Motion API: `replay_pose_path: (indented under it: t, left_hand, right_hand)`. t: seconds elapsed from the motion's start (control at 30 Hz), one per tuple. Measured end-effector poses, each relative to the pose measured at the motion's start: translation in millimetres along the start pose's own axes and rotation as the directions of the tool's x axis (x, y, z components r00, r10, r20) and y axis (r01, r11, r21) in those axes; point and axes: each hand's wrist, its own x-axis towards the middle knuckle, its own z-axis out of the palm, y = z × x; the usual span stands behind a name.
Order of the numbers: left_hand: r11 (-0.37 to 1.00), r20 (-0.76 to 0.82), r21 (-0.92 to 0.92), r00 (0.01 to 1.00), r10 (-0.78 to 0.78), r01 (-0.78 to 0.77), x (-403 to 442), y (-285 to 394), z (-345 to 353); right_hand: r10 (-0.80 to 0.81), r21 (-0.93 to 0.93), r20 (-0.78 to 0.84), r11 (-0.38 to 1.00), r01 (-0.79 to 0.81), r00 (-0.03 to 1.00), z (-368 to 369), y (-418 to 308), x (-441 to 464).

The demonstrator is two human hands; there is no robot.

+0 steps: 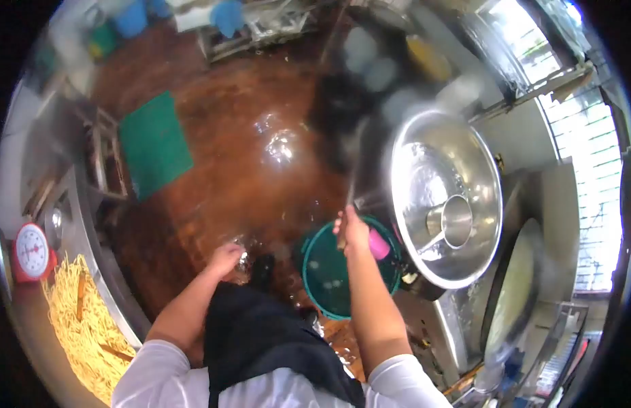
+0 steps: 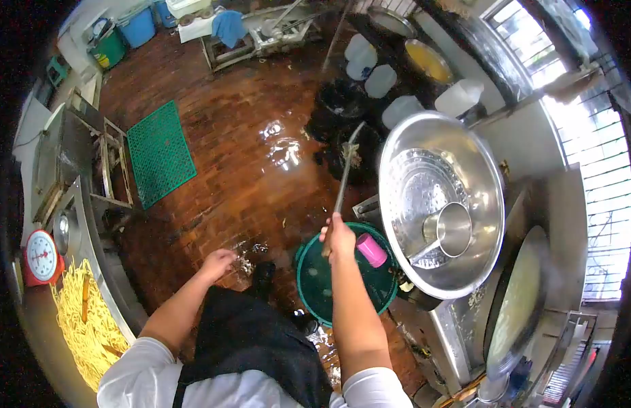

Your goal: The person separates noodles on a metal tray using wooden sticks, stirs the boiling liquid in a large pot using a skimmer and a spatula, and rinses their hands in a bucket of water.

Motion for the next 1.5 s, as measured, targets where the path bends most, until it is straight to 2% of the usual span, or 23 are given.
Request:
replay_pose_path:
  t: [0.17,0.23,0.3,0.37,0.5,0.63,0.67,0.7,0.8,0.87,0.93,1.0,1.03,1.1,1.17,1.23,1.27,1.3,1.33,1.37,1.4,1.43,1.5]
  left_hand:
    - [0.983,0.376,-0.122,0.923,-0.079,0.134,-39,137,69]
    - [0.986,0.457,-0.162,0.889,0.039,0.040,-58,168,108]
    - [0.964,0.458,-0.228,0.889,-0.019,0.138,-51,144,157]
    - [0.950,0.264,-0.303,0.964,0.004,0.079,-53,119,189]
    - [0.878,0.157,-0.426,0.974,-0.165,0.218,-82,89,201]
    - [0.758,0.107,-0.569,0.943,-0.316,0.318,-128,90,190]
    - [0.738,0.143,-0.580,0.935,-0.323,0.344,-137,83,182]
    - [0.726,0.158,-0.579,0.925,-0.347,0.371,-150,80,178]
    - [0.704,0.218,-0.562,0.899,-0.380,0.434,-178,58,173]
    - [0.720,0.213,-0.541,0.899,-0.382,0.434,-187,49,176]
    - [0.716,0.226,-0.539,0.896,-0.383,0.443,-196,37,182]
    - [0.715,0.242,-0.530,0.890,-0.387,0.456,-205,39,184]
    - [0.715,0.252,-0.524,0.886,-0.389,0.463,-212,43,185]
    - [0.715,0.260,-0.515,0.880,-0.396,0.474,-223,55,183]
    - [0.705,0.269,-0.534,0.884,-0.382,0.467,-226,57,180]
    - [0.677,0.279,-0.574,0.887,-0.368,0.461,-228,45,175]
    - [0.644,0.281,-0.612,0.888,-0.364,0.458,-226,44,172]
    - [0.610,0.282,-0.650,0.889,-0.361,0.454,-224,44,169]
    - [0.573,0.281,-0.687,0.891,-0.358,0.447,-220,43,167]
    - [0.543,0.280,-0.708,0.886,-0.370,0.451,-212,38,166]
    - [0.513,0.285,-0.726,0.879,-0.383,0.459,-198,30,167]
    - [0.484,0.297,-0.739,0.870,-0.393,0.470,-185,30,168]
    - [0.449,0.269,-0.759,0.855,-0.443,0.472,-148,28,175]
  right_hand:
    - [-0.185,-0.349,-0.066,0.925,0.151,0.981,-19,74,-41]
    - [-0.448,-0.582,0.047,0.714,0.389,0.893,-27,107,-64]
    - [-0.370,-0.627,0.065,0.707,0.326,0.927,-31,119,-92]
    - [-0.382,-0.540,0.114,0.751,0.380,0.917,-43,132,-100]
    - [-0.118,-0.414,0.600,0.801,0.433,0.791,-111,152,-69]
    - [0.036,-0.184,0.126,0.983,-0.012,0.991,-200,180,17]
    - [-0.006,0.275,0.190,0.960,-0.047,0.982,-251,219,63]
    - [0.104,0.026,-0.199,0.995,-0.101,0.975,-263,214,80]
    - [0.077,-0.169,-0.424,0.972,-0.163,0.902,-296,245,127]
    - [0.458,0.376,0.003,0.823,-0.425,0.889,-256,254,123]
    - [0.359,0.411,0.662,0.559,-0.720,0.657,-220,272,122]
    - [0.286,0.346,0.771,0.562,-0.751,0.569,-165,259,95]
    - [0.355,0.329,0.627,0.686,-0.649,0.693,-134,232,64]
    - [0.454,0.320,0.506,0.691,-0.649,0.733,-104,202,41]
    - [0.397,0.310,0.412,0.785,-0.536,0.820,-117,195,58]
    - [0.243,0.192,0.098,0.947,-0.258,0.965,-151,198,81]
    - [0.013,-0.029,-0.021,0.999,-0.013,1.000,-183,228,114]
    - [-0.256,-0.480,-0.042,0.853,0.205,0.966,-216,232,130]
    - [-0.505,-0.847,-0.060,0.483,0.224,0.861,-248,236,146]
    - [-0.458,-0.689,-0.223,0.699,0.193,0.861,-259,230,135]
    - [-0.088,-0.286,-0.270,0.958,0.007,0.959,-259,242,140]
    - [0.275,0.159,-0.145,0.955,-0.252,0.950,-261,272,158]
    - [0.436,0.180,0.370,0.832,-0.524,0.820,-202,267,98]
